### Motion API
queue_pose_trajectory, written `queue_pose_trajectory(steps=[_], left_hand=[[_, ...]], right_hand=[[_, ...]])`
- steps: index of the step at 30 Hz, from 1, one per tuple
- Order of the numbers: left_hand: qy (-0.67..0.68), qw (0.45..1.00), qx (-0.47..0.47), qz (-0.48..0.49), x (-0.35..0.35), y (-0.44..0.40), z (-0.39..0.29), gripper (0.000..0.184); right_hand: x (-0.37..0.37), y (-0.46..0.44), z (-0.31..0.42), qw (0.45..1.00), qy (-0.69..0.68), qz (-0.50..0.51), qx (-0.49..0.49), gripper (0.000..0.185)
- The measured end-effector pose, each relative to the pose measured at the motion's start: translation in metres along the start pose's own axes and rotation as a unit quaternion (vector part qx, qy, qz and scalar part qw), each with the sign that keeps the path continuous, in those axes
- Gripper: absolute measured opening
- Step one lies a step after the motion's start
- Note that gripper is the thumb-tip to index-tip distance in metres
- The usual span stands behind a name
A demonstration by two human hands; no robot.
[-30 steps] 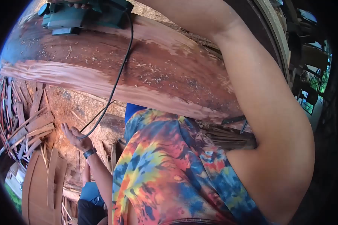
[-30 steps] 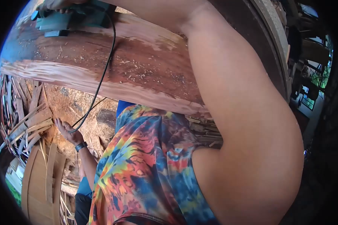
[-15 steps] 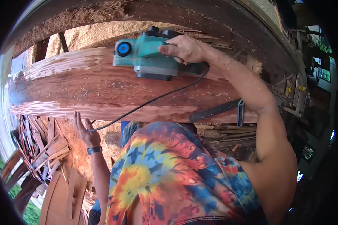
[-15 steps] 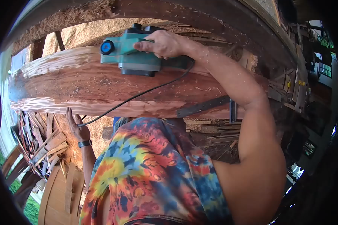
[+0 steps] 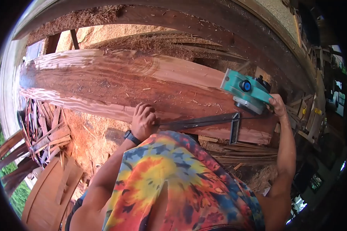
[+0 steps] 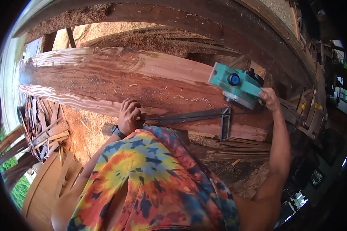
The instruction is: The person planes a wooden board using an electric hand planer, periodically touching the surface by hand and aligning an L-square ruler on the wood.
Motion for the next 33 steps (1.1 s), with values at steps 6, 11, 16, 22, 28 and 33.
queue_pose_trajectory(steps=[6, 11, 16, 22, 28, 33], left_hand=[[-0.015, 0.998, -0.067, -0.005, -0.022, -0.001, 0.01, 0.03], [-0.044, 0.994, -0.104, 0.012, -0.032, 0.03, 0.034, 0.031], [-0.09, 0.986, -0.141, 0.025, -0.05, 0.062, 0.063, 0.047], [-0.1, 0.986, -0.132, -0.003, -0.075, 0.07, 0.107, 0.063], [-0.089, 0.987, -0.131, -0.024, -0.072, 0.069, 0.115, 0.061], [-0.066, 0.99, -0.123, -0.03, -0.073, 0.073, 0.118, 0.064]], right_hand=[[0.004, -0.003, -0.005, 0.998, -0.044, 0.013, 0.053, 0.066], [0.028, -0.023, 0.044, 0.998, -0.032, 0.034, 0.044, 0.065], [0.057, -0.05, 0.086, 0.998, -0.036, 0.046, 0.009, 0.061], [0.099, -0.08, 0.155, 0.998, -0.026, 0.06, -0.012, 0.06], [0.149, -0.119, 0.226, 0.997, 0.016, 0.076, -0.015, 0.061], [0.2, -0.153, 0.303, 0.994, 0.057, 0.092, -0.03, 0.063]])
Point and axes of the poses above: each hand's wrist, its own y-axis away from the middle knuckle, its own x-axis out of the palm, z = x × y, the point moved 7 cm from there along -y, towards the middle knuckle, and after that the axes turned 8 degrees about x, right-handed, at the moved point
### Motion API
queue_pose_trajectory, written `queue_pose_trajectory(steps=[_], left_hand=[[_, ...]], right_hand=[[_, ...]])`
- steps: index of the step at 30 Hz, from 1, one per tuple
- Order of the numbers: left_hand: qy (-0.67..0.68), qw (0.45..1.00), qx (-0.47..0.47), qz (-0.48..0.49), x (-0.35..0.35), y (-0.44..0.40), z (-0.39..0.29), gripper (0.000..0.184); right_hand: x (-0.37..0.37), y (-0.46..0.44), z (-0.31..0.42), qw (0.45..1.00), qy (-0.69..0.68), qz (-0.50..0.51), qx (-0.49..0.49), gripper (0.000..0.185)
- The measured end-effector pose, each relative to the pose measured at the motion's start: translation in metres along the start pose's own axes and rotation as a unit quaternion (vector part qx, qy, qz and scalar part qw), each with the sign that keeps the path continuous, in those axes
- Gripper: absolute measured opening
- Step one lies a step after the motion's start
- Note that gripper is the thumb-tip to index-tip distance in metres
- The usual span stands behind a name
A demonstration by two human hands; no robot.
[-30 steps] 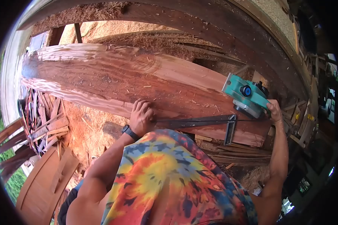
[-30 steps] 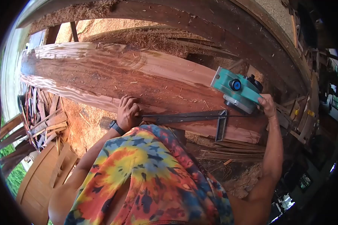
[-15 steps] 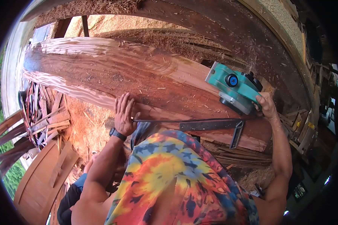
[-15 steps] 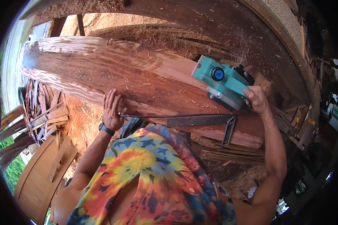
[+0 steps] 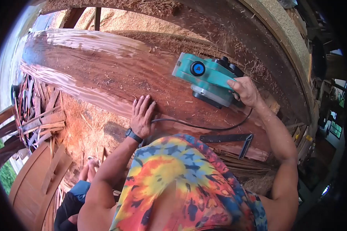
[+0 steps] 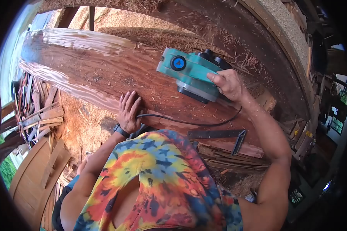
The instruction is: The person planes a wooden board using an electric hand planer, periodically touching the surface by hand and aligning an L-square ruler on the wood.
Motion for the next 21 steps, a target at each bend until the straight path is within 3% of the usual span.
queue_pose_trajectory(steps=[9, 13, 15, 17, 18, 19, 20, 21], left_hand=[[0.025, 0.999, 0.035, 0.015, 0.002, 0.006, 0.003, 0.068], [0.033, 0.999, 0.037, 0.007, -0.003, 0.006, 0.0, 0.067], [0.036, 0.998, 0.047, 0.017, -0.006, 0.002, -0.002, 0.065], [0.058, 0.996, 0.06, -0.009, -0.012, 0.0, -0.006, 0.061], [0.067, 0.995, 0.075, -0.012, -0.01, 0.004, -0.004, 0.059], [0.077, 0.993, 0.087, -0.025, -0.009, 0.009, -0.001, 0.055], [0.074, 0.991, 0.108, -0.039, -0.009, 0.013, 0.0, 0.051], [0.081, 0.989, 0.115, -0.042, -0.011, 0.015, -0.001, 0.041]], right_hand=[[0.076, -0.089, 0.14, 0.997, -0.055, -0.03, -0.055, 0.067], [0.108, -0.125, 0.204, 0.999, -0.029, -0.038, -0.022, 0.072], [0.129, -0.15, 0.232, 0.994, -0.1, -0.032, -0.041, 0.073], [0.132, -0.153, 0.257, 0.999, -0.024, -0.029, -0.03, 0.086], [0.132, -0.154, 0.263, 0.994, 0.004, -0.1, -0.054, 0.093], [0.127, -0.129, 0.266, 0.995, 0.024, -0.078, -0.053, 0.099], [0.136, -0.148, 0.268, 0.982, 0.083, -0.148, -0.078, 0.101], [0.131, -0.125, 0.262, 0.984, 0.071, -0.139, -0.081, 0.105]])
Point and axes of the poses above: each hand's wrist, its own y-axis away from the middle knuckle, its own x-axis out of the palm, z = x × y, the point moved 7 cm from there along -y, towards the middle knuckle, and after that the axes turned 8 degrees about x, right-handed, at the moved point
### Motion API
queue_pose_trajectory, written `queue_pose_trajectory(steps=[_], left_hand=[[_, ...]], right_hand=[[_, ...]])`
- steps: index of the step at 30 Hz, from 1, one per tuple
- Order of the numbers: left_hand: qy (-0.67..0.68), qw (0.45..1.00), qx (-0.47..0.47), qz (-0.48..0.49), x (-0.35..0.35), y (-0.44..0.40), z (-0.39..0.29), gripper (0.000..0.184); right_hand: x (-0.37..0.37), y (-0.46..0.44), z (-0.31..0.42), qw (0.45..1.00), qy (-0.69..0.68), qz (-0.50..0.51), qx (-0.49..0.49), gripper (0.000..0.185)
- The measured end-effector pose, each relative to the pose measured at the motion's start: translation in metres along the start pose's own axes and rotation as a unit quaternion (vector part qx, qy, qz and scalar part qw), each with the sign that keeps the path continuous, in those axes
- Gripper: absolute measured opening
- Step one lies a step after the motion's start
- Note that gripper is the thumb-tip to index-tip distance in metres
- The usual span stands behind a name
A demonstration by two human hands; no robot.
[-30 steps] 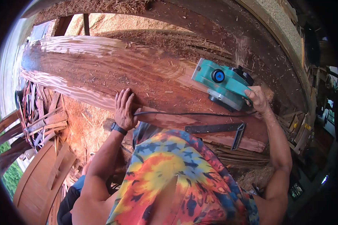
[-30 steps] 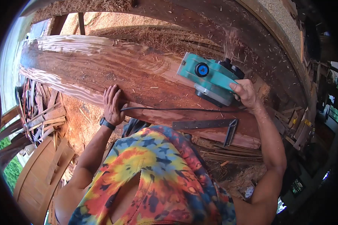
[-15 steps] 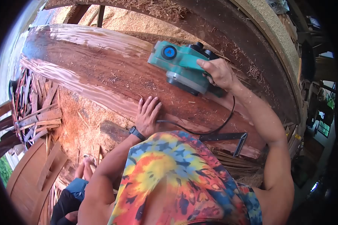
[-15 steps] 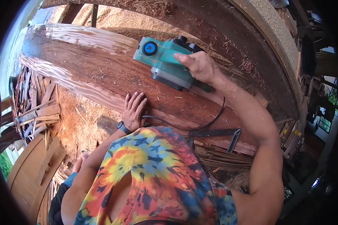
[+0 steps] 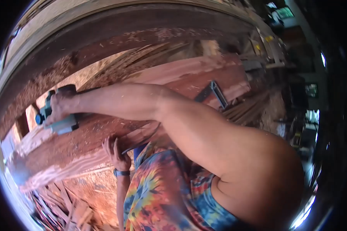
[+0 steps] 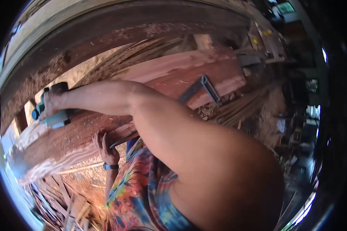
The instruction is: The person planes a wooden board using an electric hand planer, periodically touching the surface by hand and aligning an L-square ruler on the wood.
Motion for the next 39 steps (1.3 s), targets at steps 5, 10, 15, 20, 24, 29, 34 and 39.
queue_pose_trajectory(steps=[5, 10, 15, 20, 24, 29, 34, 39], left_hand=[[0.043, 0.998, 0.015, -0.03, -0.011, 0.018, 0.008, 0.011], [-0.052, 0.998, -0.007, -0.019, -0.041, 0.029, 0.004, 0.005], [-0.057, 0.993, -0.092, -0.044, -0.044, 0.039, 0.021, 0.005], [-0.045, 0.994, -0.101, -0.01, -0.028, 0.014, 0.004, 0.016], [-0.016, 0.989, -0.147, -0.02, -0.009, 0.016, -0.01, 0.016], [-0.006, 0.984, -0.177, -0.02, 0.044, 0.023, -0.07, 0.02], [-0.153, 0.97, -0.19, -0.014, 0.09, 0.029, -0.148, 0.023], [-0.145, 0.955, -0.249, -0.068, 0.13, -0.006, -0.249, 0.013]], right_hand=[[-0.021, 0.026, -0.04, 1.0, -0.007, 0.019, 0.016, 0.093], [-0.044, 0.055, -0.099, 0.964, -0.186, 0.177, 0.074, 0.061], [-0.084, 0.103, -0.172, 0.951, -0.211, 0.205, 0.098, 0.062], [-0.113, 0.144, -0.238, 0.96, -0.184, 0.189, 0.096, 0.067], [-0.156, 0.198, -0.277, 0.972, -0.19, 0.127, 0.059, 0.075], [-0.185, 0.243, -0.403, 0.973, -0.168, 0.135, 0.087, 0.072], [-0.235, 0.316, -0.511, 0.983, -0.121, 0.129, 0.06, 0.071], [-0.298, 0.408, -0.659, 0.982, -0.136, 0.117, 0.063, 0.067]])
Point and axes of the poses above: each hand's wrist, its own y-axis away from the middle knuckle, its own x-axis out of the palm, z = x × y, the point moved 7 cm from there along -y, towards the middle knuckle, and after that the axes turned 8 degrees about x, right-handed, at the moved point
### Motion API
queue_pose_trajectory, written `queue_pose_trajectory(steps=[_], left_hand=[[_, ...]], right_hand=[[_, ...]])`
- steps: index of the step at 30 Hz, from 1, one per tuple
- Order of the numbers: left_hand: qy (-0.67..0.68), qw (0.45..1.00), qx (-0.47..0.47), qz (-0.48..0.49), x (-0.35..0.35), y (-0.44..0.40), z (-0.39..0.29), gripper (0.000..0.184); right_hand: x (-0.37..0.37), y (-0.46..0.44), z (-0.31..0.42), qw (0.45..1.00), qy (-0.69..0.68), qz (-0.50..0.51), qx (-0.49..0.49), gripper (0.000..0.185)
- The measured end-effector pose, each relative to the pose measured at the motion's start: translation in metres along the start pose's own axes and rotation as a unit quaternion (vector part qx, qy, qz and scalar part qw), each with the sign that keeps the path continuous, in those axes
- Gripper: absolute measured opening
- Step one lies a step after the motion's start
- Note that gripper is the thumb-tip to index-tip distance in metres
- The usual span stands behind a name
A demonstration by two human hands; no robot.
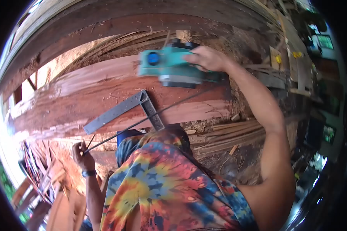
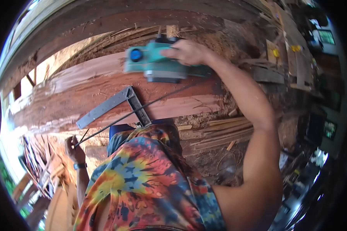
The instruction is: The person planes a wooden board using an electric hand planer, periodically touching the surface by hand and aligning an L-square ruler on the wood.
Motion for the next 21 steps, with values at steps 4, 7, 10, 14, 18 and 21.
queue_pose_trajectory(steps=[4, 7, 10, 14, 18, 21], left_hand=[[-0.023, 0.997, 0.067, 0.011, 0.042, 0.003, -0.065, 0.021], [-0.065, 0.993, 0.086, 0.052, 0.075, -0.001, -0.087, 0.041], [-0.07, 0.991, 0.089, 0.068, 0.101, -0.004, -0.088, 0.057], [-0.133, 0.986, 0.037, 0.095, 0.126, 0.003, -0.072, 0.068], [-0.116, 0.991, 0.017, 0.071, 0.135, 0.007, -0.076, 0.066], [-0.125, 0.99, 0.024, 0.054, 0.14, 0.009, -0.074, 0.065]], right_hand=[[-0.065, 0.078, -0.102, 0.997, -0.009, -0.058, 0.047, 0.064], [-0.105, 0.119, -0.164, 0.994, -0.026, -0.092, 0.047, 0.064], [-0.125, 0.139, -0.183, 0.992, -0.032, -0.119, 0.038, 0.063], [-0.128, 0.134, -0.182, 0.992, -0.026, -0.119, 0.042, 0.061], [-0.123, 0.118, -0.163, 0.993, -0.023, -0.109, 0.043, 0.059], [-0.116, 0.098, -0.14, 0.995, -0.016, -0.096, 0.034, 0.06]])
Point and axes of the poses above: each hand's wrist, its own y-axis away from the middle knuckle, its own x-axis out of the palm, z = x × y, the point moved 7 cm from there along -y, towards the middle knuckle, and after that the axes turned 8 degrees about x, right-handed, at the moved point
